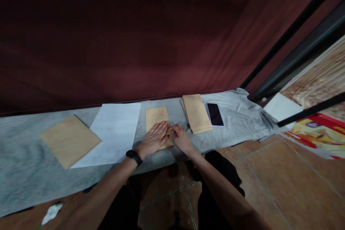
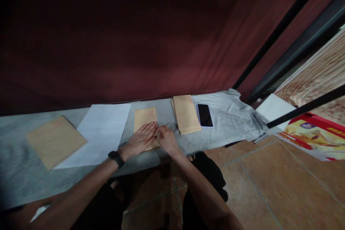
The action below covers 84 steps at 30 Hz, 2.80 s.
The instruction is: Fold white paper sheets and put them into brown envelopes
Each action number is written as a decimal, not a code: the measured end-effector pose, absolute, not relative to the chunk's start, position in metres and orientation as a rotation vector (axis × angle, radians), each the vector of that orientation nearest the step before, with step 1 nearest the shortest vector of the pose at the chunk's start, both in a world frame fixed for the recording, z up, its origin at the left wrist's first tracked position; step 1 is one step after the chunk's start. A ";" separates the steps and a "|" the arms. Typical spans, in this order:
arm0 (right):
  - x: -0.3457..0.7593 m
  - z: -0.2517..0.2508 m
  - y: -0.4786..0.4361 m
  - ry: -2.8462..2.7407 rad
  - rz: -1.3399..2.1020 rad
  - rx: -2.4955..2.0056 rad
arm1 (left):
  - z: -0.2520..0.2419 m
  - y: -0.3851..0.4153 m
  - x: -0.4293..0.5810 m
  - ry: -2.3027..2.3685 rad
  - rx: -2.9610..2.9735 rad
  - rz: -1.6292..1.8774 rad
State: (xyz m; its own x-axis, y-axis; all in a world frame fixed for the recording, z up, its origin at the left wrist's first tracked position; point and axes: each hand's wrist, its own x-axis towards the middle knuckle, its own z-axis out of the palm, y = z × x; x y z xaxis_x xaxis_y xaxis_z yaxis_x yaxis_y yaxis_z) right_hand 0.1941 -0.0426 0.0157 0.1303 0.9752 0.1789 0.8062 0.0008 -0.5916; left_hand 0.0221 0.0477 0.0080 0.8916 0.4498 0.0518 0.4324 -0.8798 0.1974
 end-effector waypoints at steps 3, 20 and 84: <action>0.194 0.015 -0.043 -1.691 0.396 -1.827 | 0.013 0.033 0.015 0.670 2.843 0.076; 0.176 0.028 -0.061 -2.073 0.388 -1.525 | 0.013 -0.039 -0.022 0.661 2.743 0.130; 0.164 0.013 0.065 -2.260 0.118 -1.930 | 0.019 -0.035 -0.029 0.495 2.714 0.113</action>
